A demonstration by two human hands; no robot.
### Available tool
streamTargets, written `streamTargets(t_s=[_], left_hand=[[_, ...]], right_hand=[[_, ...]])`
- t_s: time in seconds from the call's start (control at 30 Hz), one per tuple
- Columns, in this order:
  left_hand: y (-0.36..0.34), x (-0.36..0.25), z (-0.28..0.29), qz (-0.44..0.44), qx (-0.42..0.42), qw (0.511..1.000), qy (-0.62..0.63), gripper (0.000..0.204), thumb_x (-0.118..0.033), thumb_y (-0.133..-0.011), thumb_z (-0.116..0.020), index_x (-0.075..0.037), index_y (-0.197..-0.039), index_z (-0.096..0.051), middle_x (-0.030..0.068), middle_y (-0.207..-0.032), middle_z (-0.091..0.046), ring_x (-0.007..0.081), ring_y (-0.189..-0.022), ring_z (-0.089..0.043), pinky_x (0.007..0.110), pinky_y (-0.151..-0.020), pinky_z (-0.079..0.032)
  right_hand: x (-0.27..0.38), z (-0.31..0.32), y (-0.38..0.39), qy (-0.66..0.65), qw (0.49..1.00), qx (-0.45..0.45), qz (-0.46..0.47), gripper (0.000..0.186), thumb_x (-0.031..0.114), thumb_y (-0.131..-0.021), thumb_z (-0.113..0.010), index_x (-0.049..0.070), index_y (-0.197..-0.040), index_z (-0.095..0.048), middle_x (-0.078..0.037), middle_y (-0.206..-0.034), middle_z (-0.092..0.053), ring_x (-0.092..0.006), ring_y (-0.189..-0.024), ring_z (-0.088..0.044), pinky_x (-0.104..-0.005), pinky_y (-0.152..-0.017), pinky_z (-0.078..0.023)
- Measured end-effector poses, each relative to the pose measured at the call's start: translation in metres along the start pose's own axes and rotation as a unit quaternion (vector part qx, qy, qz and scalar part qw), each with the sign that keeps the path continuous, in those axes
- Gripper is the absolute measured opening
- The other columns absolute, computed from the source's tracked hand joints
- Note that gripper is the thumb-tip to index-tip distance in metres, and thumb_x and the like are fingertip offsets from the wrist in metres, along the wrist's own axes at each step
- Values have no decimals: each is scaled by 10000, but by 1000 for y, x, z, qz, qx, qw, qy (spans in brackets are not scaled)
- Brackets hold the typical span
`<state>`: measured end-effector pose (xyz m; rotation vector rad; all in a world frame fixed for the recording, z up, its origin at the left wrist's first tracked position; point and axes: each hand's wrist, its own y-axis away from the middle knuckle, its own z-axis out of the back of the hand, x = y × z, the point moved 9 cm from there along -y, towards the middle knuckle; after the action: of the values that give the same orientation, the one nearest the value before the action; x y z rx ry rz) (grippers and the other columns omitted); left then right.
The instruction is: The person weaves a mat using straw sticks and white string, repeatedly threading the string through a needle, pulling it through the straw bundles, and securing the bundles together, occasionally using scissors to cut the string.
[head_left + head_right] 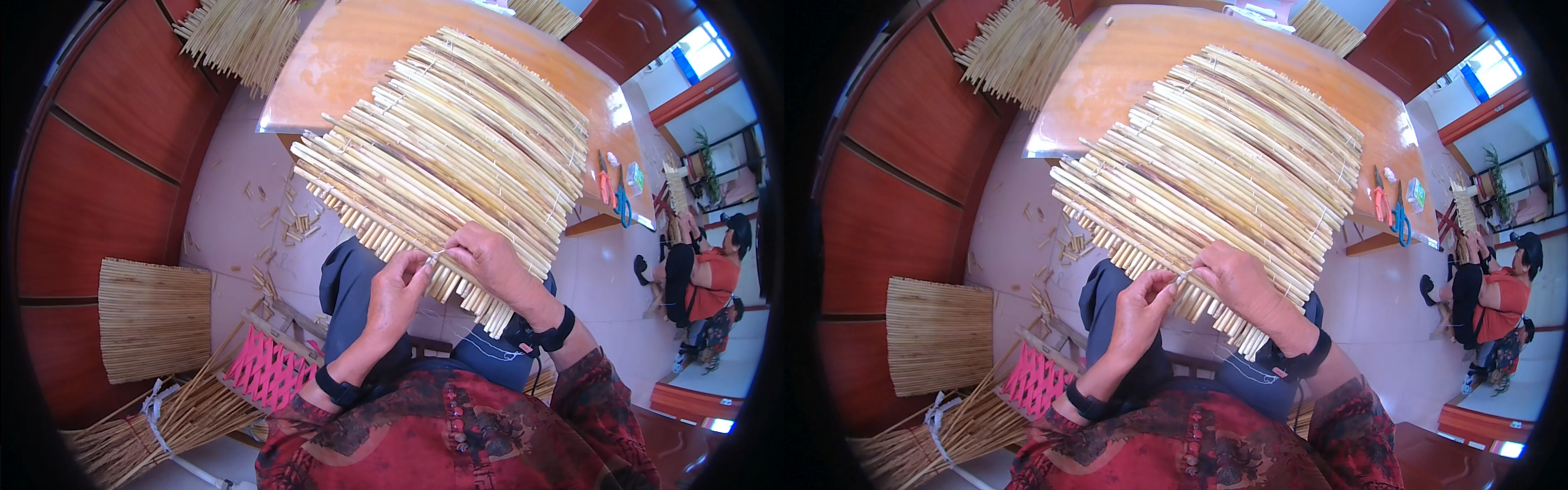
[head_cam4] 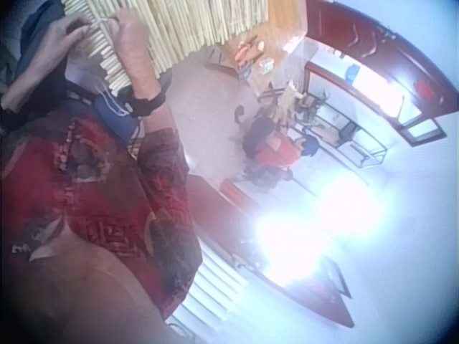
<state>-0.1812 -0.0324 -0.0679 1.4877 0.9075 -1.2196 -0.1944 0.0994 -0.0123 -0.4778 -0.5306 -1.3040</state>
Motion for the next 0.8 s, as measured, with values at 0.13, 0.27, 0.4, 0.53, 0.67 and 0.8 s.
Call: streamTargets(t_s=[0.13, 0.27, 0.4, 0.53, 0.67, 0.8], left_hand=[[8, 3, -3, 49, 50, 997, 21, 76, -83, -831, -523, -8, -832, -538, -2, -615, -514, 31, -441, -421, 182, -378, -318], [12, 15, -8, 65, 86, 993, 53, 77, -92, -833, -526, -16, -824, -534, -2, -617, -513, 28, -435, -412, 174, -364, -301], [14, 21, -17, 97, 102, 982, 126, 83, -111, -835, -536, -28, -833, -540, -7, -617, -506, 22, -431, -379, 169, -366, -279], [17, 18, -22, 98, 113, 977, 149, 87, -119, -835, -542, -32, -842, -548, -19, -626, -507, 14, -470, -374, 163, -402, -289], [18, 14, -27, 78, 121, 978, 151, 93, -123, -834, -546, -32, -850, -555, -24, -637, -513, 10, -494, -374, 160, -425, -296], [19, 17, -30, 84, 132, 977, 146, 102, -126, -834, -549, -28, -863, -563, -21, -651, -523, 10, -495, -372, 162, -426, -295]], right_hand=[[-7, -2, -3, -14, 999, 9, -35, 88, 135, -743, -595, 57, -777, -572, -106, -756, -557, -293, -697, -556, -351, -602, -443], [-8, -3, -4, -7, 999, 15, -45, 85, 137, -745, -594, 61, -778, -573, -101, -756, -560, -291, -698, -559, -350, -604, -444], [-11, -5, -4, -6, 999, 20, -48, 89, 143, -748, -592, 63, -784, -575, -97, -761, -565, -286, -702, -563, -350, -607, -446], [-10, -4, -4, -2, 998, 13, -53, 93, 147, -748, -589, 63, -788, -577, -96, -764, -567, -283, -704, -564, -350, -605, -448], [-9, -4, -4, -2, 999, 10, -51, 96, 150, -747, -590, 64, -788, -578, -98, -765, -569, -285, -705, -565, -351, -604, -448], [-11, -3, -4, -1, 998, 1, -55, 95, 149, -745, -593, 65, -787, -579, -99, -770, -573, -285, -705, -566, -349, -601, -448]])
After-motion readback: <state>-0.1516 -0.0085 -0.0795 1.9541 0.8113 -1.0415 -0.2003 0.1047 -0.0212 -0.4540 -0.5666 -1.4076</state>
